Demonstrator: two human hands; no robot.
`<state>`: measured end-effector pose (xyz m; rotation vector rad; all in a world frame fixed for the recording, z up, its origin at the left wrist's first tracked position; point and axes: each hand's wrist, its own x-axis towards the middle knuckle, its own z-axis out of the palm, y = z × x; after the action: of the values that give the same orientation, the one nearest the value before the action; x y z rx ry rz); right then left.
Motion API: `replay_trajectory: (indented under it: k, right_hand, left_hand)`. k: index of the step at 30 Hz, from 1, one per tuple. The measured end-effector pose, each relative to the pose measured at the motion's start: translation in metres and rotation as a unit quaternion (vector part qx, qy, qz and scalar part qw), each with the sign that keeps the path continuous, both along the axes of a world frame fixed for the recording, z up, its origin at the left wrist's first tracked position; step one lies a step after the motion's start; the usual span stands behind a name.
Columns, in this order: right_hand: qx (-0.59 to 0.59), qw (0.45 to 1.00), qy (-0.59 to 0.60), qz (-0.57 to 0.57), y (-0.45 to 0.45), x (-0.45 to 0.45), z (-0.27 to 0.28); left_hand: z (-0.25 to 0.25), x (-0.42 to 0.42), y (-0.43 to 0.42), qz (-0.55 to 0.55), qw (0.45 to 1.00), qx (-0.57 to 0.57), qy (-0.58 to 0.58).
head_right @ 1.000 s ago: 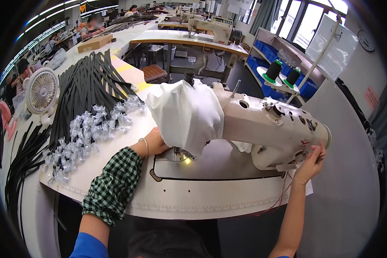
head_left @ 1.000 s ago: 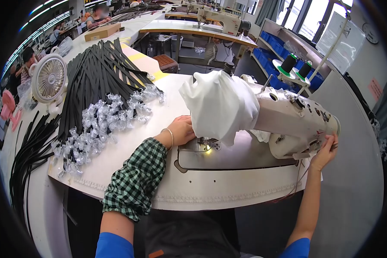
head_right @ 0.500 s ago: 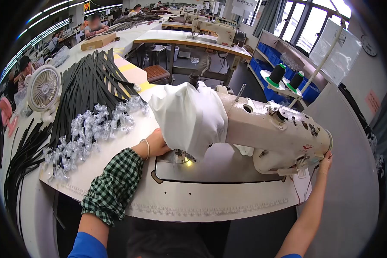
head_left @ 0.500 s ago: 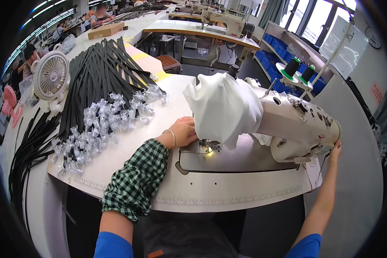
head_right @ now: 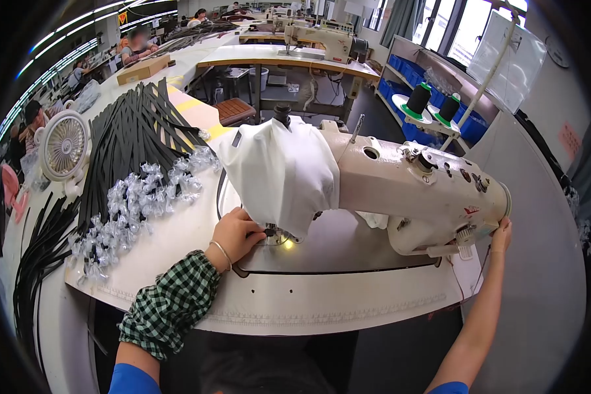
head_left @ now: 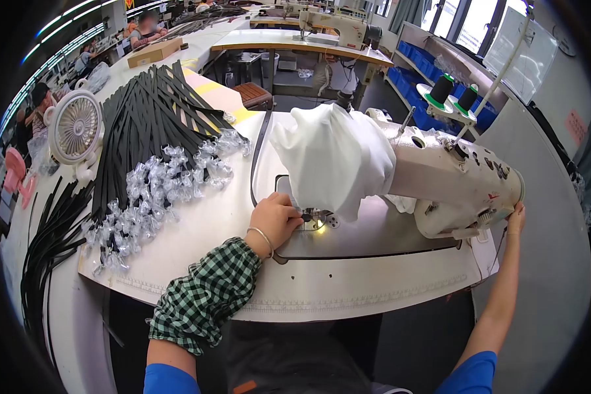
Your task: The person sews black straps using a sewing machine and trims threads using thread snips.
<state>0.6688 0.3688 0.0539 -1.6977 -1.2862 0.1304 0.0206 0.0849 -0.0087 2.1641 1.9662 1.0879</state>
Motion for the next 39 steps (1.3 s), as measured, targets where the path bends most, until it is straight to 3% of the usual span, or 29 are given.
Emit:
replay_trajectory:
  k: [6, 8, 12, 14, 16, 20, 22, 28, 32, 34, 39]
  right_hand:
    - [0.124, 0.992, 0.030, 0.014, -0.009, -0.029, -0.037]
    - [0.159, 0.918, 0.347, 0.107, -0.005, -0.045, -0.055]
    - [0.120, 0.962, 0.245, 0.005, 0.015, -0.016, -0.053]
    - [0.175, 0.982, 0.069, 0.006, 0.018, -0.004, -0.020]
    - [0.018, 1.000, -0.025, 0.001, 0.017, 0.003, 0.020]
    - [0.046, 0.997, -0.043, -0.034, 0.021, 0.002, 0.014]
    - [0.063, 0.995, 0.071, -0.021, 0.003, -0.014, -0.006]
    - [0.105, 0.994, 0.031, -0.009, 0.039, 0.038, -0.041]
    - [0.112, 0.992, 0.032, 0.043, 0.053, 0.041, 0.005]
    - [0.044, 0.998, 0.045, 0.005, 0.051, 0.038, 0.012]
    - [0.070, 0.993, 0.079, -0.042, 0.034, 0.023, -0.022]
  left_hand:
    - [-0.012, -0.005, 0.007, -0.021, 0.999, 0.046, -0.012]
    - [-0.011, -0.003, 0.005, -0.017, 0.999, 0.037, -0.011]
    - [-0.003, -0.002, 0.003, -0.020, 1.000, 0.014, -0.017]
    - [-0.005, -0.002, 0.003, -0.022, 0.999, 0.020, -0.013]
    - [-0.005, -0.002, 0.003, -0.025, 0.999, 0.026, -0.010]
    - [-0.011, -0.003, 0.007, -0.018, 0.999, 0.042, -0.006]
    - [-0.012, -0.004, 0.008, -0.013, 0.998, 0.062, -0.005]
    - [-0.006, -0.003, 0.006, -0.016, 0.999, 0.024, -0.018]
    - [-0.008, -0.005, 0.009, -0.013, 0.999, 0.040, -0.003]
    - [-0.010, -0.005, 0.009, -0.014, 0.999, 0.042, -0.013]
    - [-0.008, -0.006, 0.009, -0.015, 0.999, 0.031, -0.012]
